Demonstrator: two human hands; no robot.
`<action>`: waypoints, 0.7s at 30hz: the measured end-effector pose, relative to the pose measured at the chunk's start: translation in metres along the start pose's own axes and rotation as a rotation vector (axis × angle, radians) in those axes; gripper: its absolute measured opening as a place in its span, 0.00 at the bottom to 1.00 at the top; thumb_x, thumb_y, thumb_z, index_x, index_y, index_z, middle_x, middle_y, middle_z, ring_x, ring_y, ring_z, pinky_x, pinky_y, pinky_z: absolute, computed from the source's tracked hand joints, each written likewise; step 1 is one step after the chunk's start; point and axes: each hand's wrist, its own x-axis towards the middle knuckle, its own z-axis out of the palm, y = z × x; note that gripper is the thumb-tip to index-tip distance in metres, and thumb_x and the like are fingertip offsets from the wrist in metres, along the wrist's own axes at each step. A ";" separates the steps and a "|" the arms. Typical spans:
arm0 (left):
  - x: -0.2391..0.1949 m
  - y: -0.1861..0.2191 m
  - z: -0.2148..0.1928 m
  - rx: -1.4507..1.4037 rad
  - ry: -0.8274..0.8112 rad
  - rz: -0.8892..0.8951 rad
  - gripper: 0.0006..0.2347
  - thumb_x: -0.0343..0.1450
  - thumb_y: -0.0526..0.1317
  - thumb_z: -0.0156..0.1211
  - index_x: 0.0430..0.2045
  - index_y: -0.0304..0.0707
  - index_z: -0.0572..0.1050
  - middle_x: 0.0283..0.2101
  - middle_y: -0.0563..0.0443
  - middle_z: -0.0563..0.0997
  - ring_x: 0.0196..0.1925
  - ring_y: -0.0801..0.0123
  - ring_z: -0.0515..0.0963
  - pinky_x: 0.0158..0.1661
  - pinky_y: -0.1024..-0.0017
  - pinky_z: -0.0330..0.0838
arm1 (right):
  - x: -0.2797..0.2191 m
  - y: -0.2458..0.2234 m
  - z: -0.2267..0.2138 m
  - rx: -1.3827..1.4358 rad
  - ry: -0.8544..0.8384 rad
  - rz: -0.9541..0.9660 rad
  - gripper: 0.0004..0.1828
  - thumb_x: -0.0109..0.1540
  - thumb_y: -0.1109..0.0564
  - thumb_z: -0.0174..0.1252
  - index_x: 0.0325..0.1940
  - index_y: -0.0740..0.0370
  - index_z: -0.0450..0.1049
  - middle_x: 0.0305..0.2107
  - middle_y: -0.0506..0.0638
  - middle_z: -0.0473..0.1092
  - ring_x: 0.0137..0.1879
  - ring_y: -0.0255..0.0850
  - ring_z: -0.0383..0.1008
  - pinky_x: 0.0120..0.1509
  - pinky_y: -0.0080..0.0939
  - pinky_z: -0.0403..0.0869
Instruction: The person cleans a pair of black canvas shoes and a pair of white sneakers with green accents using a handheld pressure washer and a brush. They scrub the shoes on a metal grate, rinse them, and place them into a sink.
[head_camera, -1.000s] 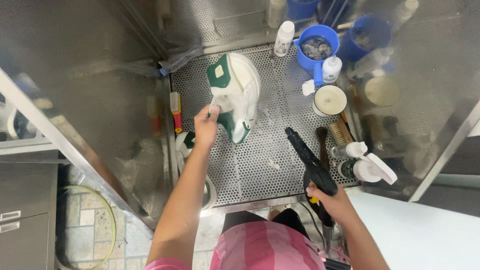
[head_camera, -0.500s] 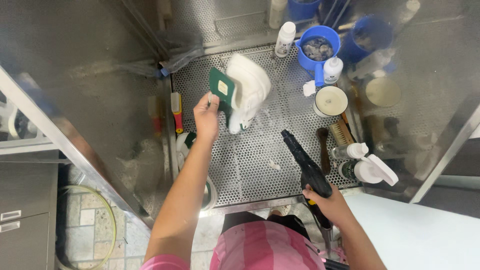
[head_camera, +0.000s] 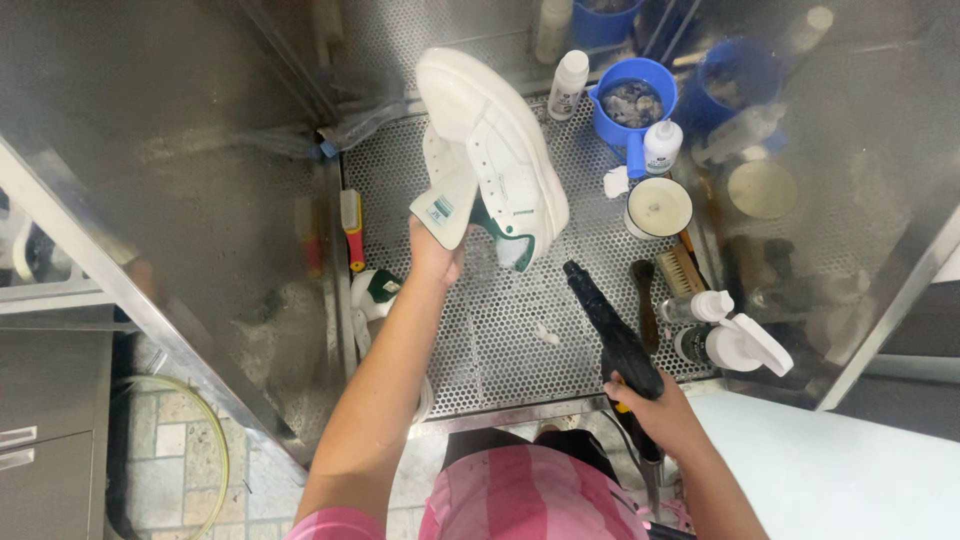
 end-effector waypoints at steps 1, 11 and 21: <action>0.000 0.002 0.001 0.070 -0.006 0.044 0.12 0.73 0.28 0.57 0.51 0.27 0.75 0.43 0.46 0.82 0.38 0.65 0.82 0.34 0.69 0.75 | -0.001 0.000 -0.001 0.000 0.005 0.004 0.17 0.52 0.54 0.71 0.41 0.66 0.79 0.32 0.50 0.78 0.40 0.38 0.75 0.47 0.39 0.72; -0.016 0.026 -0.007 1.443 -0.091 0.259 0.10 0.72 0.39 0.59 0.46 0.46 0.82 0.41 0.36 0.83 0.44 0.44 0.83 0.46 0.56 0.76 | 0.002 0.013 -0.007 0.083 0.009 -0.006 0.17 0.51 0.55 0.71 0.41 0.65 0.79 0.33 0.48 0.77 0.40 0.37 0.74 0.48 0.39 0.72; -0.012 -0.005 -0.017 1.423 -0.103 0.821 0.16 0.57 0.27 0.61 0.39 0.28 0.81 0.46 0.29 0.82 0.46 0.34 0.80 0.50 0.50 0.73 | -0.005 0.014 -0.011 0.050 0.001 0.043 0.18 0.52 0.55 0.71 0.43 0.65 0.79 0.33 0.49 0.77 0.41 0.38 0.75 0.48 0.40 0.72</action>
